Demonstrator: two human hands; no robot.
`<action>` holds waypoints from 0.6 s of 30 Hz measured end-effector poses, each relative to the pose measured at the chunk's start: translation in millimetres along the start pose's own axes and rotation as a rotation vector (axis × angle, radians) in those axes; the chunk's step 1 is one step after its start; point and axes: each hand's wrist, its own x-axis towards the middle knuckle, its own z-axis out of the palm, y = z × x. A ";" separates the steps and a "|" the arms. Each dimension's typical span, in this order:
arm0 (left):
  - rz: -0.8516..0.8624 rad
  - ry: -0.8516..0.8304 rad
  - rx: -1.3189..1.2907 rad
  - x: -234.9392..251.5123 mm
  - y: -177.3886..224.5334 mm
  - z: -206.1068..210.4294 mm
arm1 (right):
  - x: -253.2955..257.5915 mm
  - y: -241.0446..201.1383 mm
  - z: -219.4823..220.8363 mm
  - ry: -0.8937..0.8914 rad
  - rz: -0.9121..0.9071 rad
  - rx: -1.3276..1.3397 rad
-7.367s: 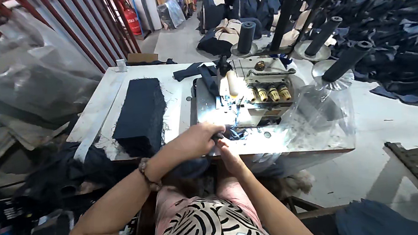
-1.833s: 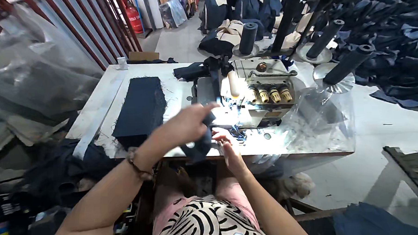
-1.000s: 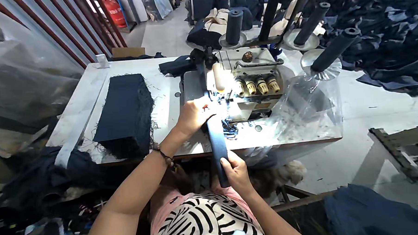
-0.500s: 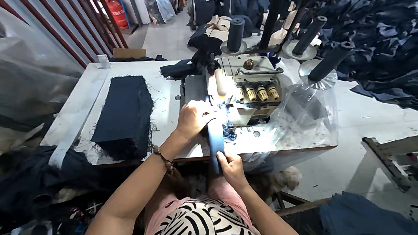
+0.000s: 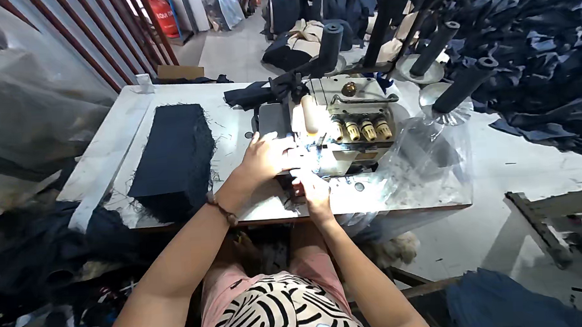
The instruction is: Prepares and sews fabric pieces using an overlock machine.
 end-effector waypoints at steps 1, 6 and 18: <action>-0.034 -0.054 0.017 10.2 -3.0 -4.1 | 0.3 4.1 0.1 -0.026 -0.014 -0.003; -0.182 -0.160 0.032 40.9 -5.4 -16.4 | -8.3 19.1 -2.2 -0.111 -0.026 -0.036; -0.876 0.141 0.117 -35.7 -115.5 -114.8 | -9.7 19.5 1.5 -0.113 -0.072 -0.065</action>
